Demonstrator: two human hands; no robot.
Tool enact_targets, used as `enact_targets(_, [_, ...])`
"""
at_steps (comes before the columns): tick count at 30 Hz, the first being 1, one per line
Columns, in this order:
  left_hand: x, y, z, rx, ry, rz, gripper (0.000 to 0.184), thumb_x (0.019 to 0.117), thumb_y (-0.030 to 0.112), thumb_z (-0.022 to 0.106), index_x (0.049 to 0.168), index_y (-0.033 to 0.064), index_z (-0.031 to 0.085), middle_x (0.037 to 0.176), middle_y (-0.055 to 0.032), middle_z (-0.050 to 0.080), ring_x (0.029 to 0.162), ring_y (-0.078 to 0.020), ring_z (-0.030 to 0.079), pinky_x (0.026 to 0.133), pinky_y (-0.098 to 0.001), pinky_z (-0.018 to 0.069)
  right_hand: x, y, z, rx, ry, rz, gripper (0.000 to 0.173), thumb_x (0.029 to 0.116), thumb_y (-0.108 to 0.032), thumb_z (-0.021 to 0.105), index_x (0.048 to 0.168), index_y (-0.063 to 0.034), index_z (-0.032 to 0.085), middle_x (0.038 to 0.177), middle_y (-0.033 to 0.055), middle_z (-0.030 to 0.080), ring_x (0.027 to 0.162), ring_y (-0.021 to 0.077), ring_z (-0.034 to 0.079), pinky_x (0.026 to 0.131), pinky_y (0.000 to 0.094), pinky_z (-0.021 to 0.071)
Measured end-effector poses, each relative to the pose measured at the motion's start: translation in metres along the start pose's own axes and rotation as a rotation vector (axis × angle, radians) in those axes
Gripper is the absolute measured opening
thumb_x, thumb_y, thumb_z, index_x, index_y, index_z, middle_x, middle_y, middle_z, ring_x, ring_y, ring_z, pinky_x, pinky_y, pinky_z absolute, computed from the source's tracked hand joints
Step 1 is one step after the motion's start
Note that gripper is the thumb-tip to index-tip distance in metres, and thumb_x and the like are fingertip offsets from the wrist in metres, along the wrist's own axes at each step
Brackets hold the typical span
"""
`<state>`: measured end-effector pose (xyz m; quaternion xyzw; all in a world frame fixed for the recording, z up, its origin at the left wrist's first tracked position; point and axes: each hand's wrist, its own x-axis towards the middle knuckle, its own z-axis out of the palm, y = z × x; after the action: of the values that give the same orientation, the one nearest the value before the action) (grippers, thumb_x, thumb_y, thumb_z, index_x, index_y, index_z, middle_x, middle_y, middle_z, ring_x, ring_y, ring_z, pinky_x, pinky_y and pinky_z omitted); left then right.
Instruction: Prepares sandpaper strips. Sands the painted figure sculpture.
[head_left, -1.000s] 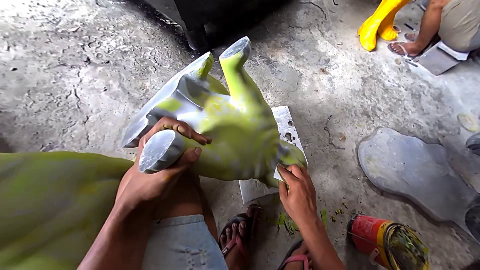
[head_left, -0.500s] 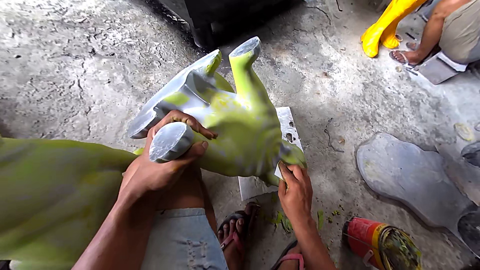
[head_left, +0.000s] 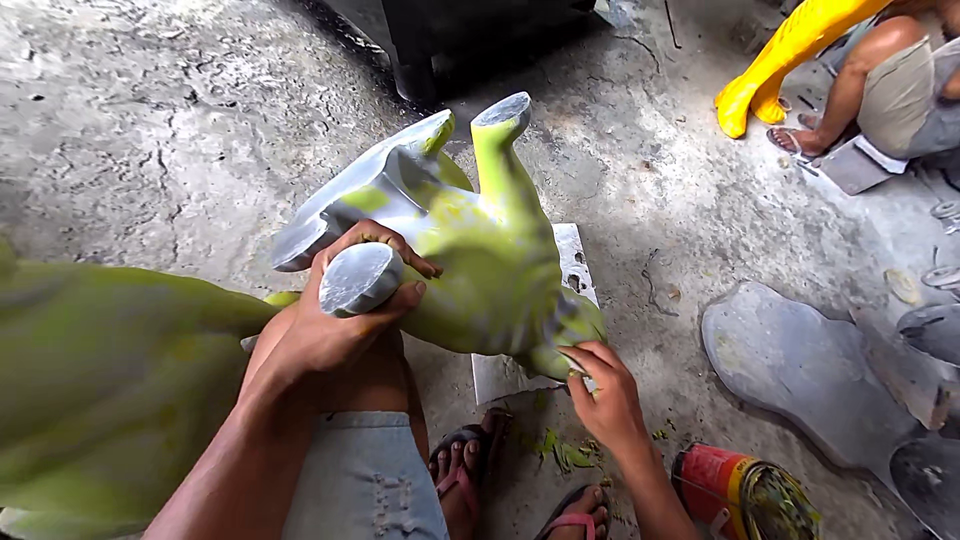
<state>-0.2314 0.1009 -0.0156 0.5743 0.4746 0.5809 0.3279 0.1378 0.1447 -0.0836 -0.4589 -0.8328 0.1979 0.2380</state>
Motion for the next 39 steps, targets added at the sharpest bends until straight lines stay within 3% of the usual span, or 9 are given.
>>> enact_targets(5, [0.000,0.002,0.001,0.002,0.003,-0.003,0.033,0.0844,0.023,0.073,0.112,0.0156,0.056,0.104,-0.0050,0.069,0.097,-0.0251,0.071,0.091,-0.0466,0.0607,0.012,0.013,-0.008,-0.111,0.149,0.044,0.038,0.0952,-0.015,0.059,0.131,-0.0190,0.072,0.118,0.0023,0.070,0.104,0.0145,0.068,0.085,0.0395,0.0603])
enact_targets(7, [0.000,0.001,0.000,0.003,-0.003,-0.005,0.032,0.0848,0.022,0.072,0.112,0.0160,0.055,0.104,-0.0048,0.069,0.097,-0.0251,0.071,0.091,-0.0462,0.0605,0.011,0.011,-0.001,-0.195,0.118,0.038,0.037,0.0954,-0.013,0.061,0.131,-0.0198,0.072,0.121,0.0034,0.067,0.106,0.0160,0.067,0.085,0.0388,0.0605])
enact_targets(11, [-0.001,-0.001,0.000,-0.009,0.006,-0.019,0.033,0.0843,0.022,0.073,0.112,0.0151,0.055,0.104,-0.0060,0.069,0.097,-0.0263,0.071,0.091,-0.0469,0.0607,0.005,-0.003,0.008,-0.449,0.010,0.008,0.035,0.0937,-0.016,0.064,0.126,-0.0214,0.075,0.101,0.0025,0.069,0.094,0.0190,0.068,0.074,0.0368,0.0592])
enact_targets(15, [-0.001,-0.003,0.000,-0.017,0.008,-0.017,0.033,0.0836,0.022,0.072,0.111,0.0156,0.055,0.104,-0.0060,0.067,0.098,-0.0270,0.070,0.091,-0.0482,0.0602,0.006,-0.016,-0.001,-0.577,-0.152,0.007,0.031,0.0953,-0.017,0.063,0.123,-0.0203,0.075,0.102,0.0029,0.068,0.094,0.0206,0.066,0.076,0.0364,0.0577])
enact_targets(21, [0.000,0.001,0.002,-0.023,0.018,-0.012,0.034,0.0832,0.023,0.074,0.111,0.0147,0.056,0.104,-0.0067,0.069,0.098,-0.0268,0.071,0.091,-0.0471,0.0608,0.008,0.005,-0.020,-0.307,-0.137,-0.008,0.029,0.0951,-0.024,0.058,0.117,-0.0246,0.078,0.108,-0.0042,0.069,0.096,0.0098,0.067,0.077,0.0336,0.0601])
enact_targets(25, [0.000,0.003,0.003,-0.027,0.020,-0.015,0.035,0.0825,0.023,0.075,0.111,0.0145,0.057,0.105,-0.0065,0.068,0.098,-0.0266,0.070,0.091,-0.0469,0.0606,0.014,0.006,-0.014,-0.227,0.026,0.061,0.036,0.0958,-0.015,0.058,0.128,-0.0222,0.074,0.121,0.0015,0.068,0.100,0.0145,0.068,0.079,0.0381,0.0611])
enact_targets(30, [0.000,0.001,0.000,-0.005,-0.007,0.001,0.033,0.0851,0.023,0.073,0.113,0.0143,0.056,0.106,-0.0065,0.069,0.099,-0.0270,0.071,0.092,-0.0474,0.0604,0.015,-0.024,0.011,-0.277,0.003,0.216,0.036,0.0939,-0.015,0.062,0.128,-0.0207,0.073,0.118,0.0043,0.064,0.106,0.0208,0.065,0.080,0.0427,0.0601])
enact_targets(39, [-0.002,-0.006,-0.003,-0.026,-0.009,-0.002,0.033,0.0855,0.022,0.072,0.112,0.0149,0.054,0.105,-0.0067,0.067,0.099,-0.0272,0.070,0.092,-0.0482,0.0599,-0.009,-0.036,0.029,-0.282,0.016,0.126,0.039,0.0940,-0.016,0.060,0.130,-0.0244,0.073,0.119,0.0004,0.065,0.111,0.0187,0.062,0.087,0.0371,0.0576])
